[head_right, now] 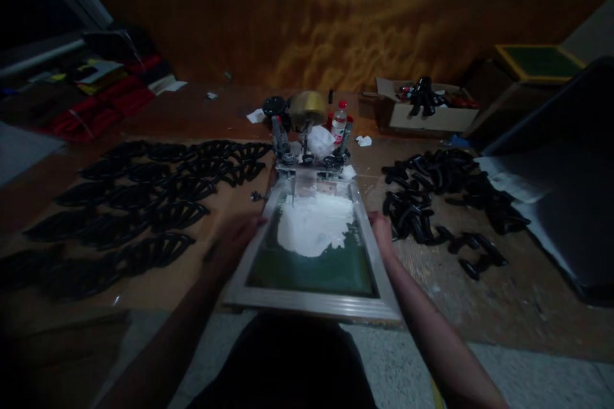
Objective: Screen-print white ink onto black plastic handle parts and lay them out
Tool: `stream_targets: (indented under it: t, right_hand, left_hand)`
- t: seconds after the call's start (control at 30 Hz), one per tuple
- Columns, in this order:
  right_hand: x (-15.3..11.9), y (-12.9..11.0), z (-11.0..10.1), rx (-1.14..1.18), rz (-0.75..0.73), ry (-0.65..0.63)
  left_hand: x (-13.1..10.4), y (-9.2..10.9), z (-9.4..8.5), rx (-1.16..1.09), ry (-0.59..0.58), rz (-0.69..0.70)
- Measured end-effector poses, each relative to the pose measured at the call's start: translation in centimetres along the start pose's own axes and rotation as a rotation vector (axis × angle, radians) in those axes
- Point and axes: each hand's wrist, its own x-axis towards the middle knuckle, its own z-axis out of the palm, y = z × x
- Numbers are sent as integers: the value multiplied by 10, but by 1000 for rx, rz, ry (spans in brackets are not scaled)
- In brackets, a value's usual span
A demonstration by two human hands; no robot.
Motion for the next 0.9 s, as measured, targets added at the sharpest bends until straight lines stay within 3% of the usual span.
stream_targets:
  t: [0.07,0.13,0.23,0.33,0.4,0.5,0.57,0.63,0.8,0.9]
  right_hand:
    - [19,-3,-9,-70,17,103]
    - [38,-25,-3,-172,-70,107]
    - [54,-73,23,-322,-222,-114]
    - [45,-101,44,-416,-193,-415]
    - [25,-103,47,-425,-229,-529]
    - [-8,-94,38,-373,-432,-631]
    - [-19,-90,28,-312,-548,-712]
    - [-18,-89,23,-282,-575,-752]
    - [-22,-87,36,-329,-510,-541]
    - [-42,-78,41,-271,-576,-552]
  left_hand:
    - [-9,-27,8,16,-40,-101]
    - [-11,-47,17,31,-72,-179]
    - [-6,-65,27,44,-86,-226]
    - [-1,-74,30,48,-92,-206]
    - [0,-77,30,57,-89,-187]
    - [-1,-80,30,61,-82,-174]
    - [-2,-81,31,53,-80,-185]
    - [-3,-80,31,45,-71,-192]
    - [-6,-73,31,21,-71,-190]
    - [-8,-68,31,-13,-55,-201]
